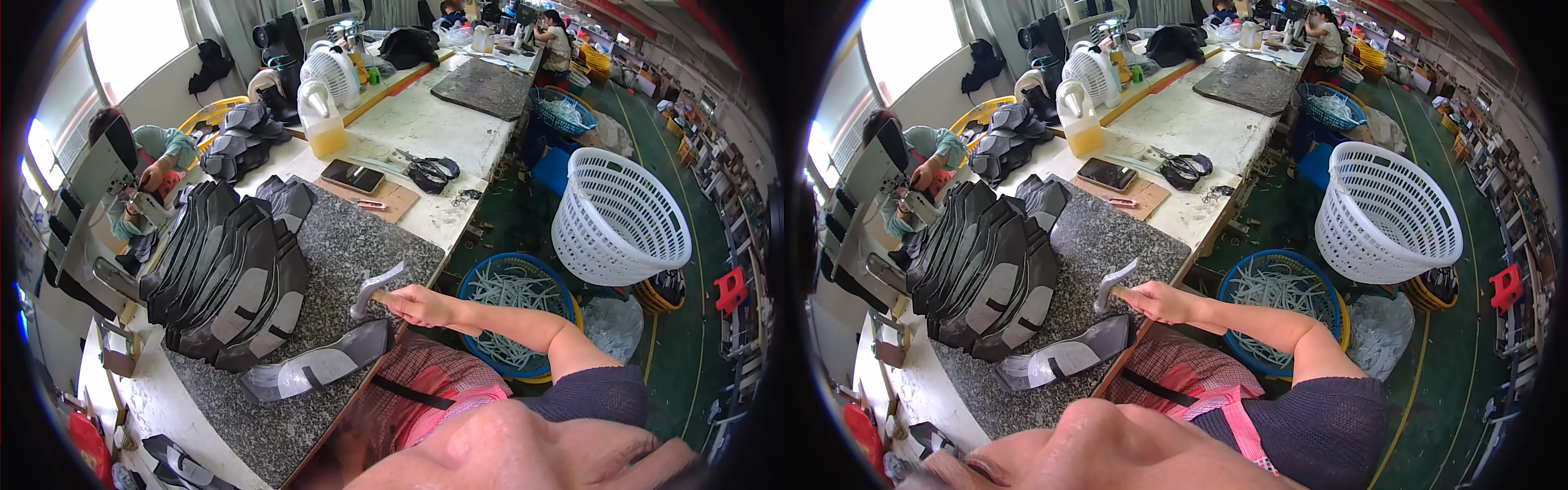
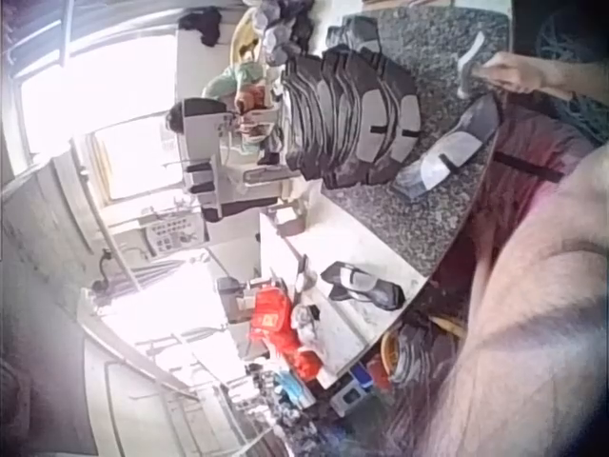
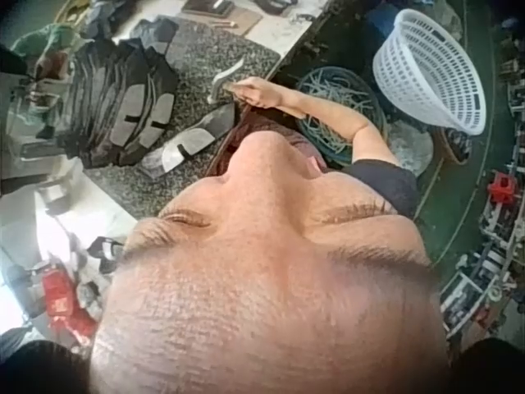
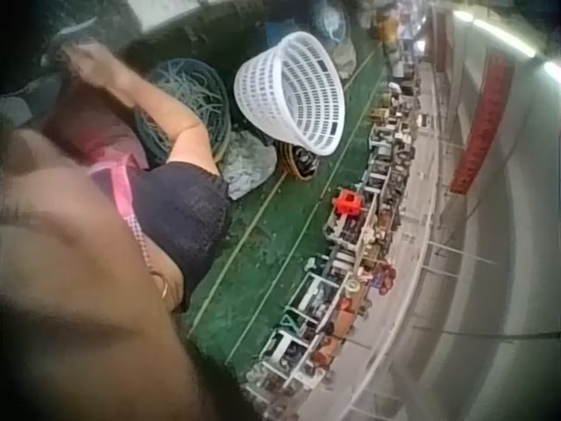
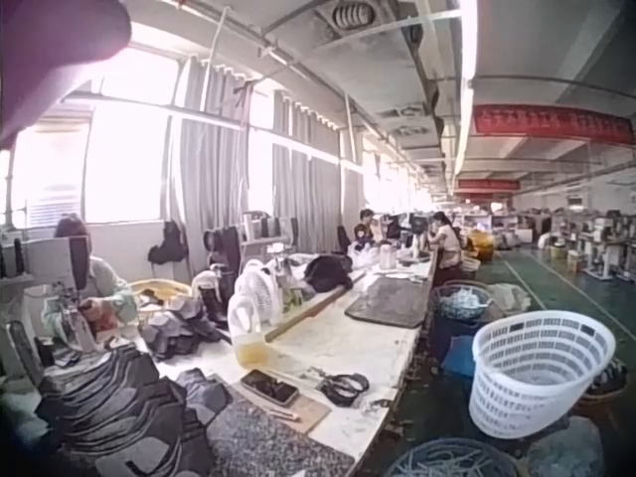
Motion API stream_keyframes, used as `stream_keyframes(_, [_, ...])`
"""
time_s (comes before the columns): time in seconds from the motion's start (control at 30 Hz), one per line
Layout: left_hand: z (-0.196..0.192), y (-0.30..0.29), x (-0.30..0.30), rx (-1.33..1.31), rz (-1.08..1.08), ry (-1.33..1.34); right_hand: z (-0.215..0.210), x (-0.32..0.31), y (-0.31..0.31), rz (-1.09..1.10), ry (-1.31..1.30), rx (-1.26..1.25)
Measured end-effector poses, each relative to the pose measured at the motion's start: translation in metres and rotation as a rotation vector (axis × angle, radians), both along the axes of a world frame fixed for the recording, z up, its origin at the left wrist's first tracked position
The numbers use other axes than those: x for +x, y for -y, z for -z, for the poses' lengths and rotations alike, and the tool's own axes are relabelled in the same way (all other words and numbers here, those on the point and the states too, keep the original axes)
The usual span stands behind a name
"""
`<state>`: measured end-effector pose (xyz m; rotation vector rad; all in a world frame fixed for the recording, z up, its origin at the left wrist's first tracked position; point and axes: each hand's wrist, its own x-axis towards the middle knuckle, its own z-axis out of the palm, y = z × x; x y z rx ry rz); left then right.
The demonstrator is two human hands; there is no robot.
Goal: Use a hammer to press and flatten shoe components on a stone workbench in a production facility.
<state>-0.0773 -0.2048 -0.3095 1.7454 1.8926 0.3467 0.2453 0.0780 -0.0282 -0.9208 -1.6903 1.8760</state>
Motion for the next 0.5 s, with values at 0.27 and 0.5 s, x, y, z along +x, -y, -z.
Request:
stream_keyframes(0.27, [0.020,0.016,-0.017,-0.186,-0.083,0.069,0.000,0.001,0.003,0.000,-0.040,0.019])
stream_keyframes(0.5, [0.021,0.033,-0.020,-0.432,-0.301,0.407,-0.010,0.008,0.002,0.029,0.188,0.377])
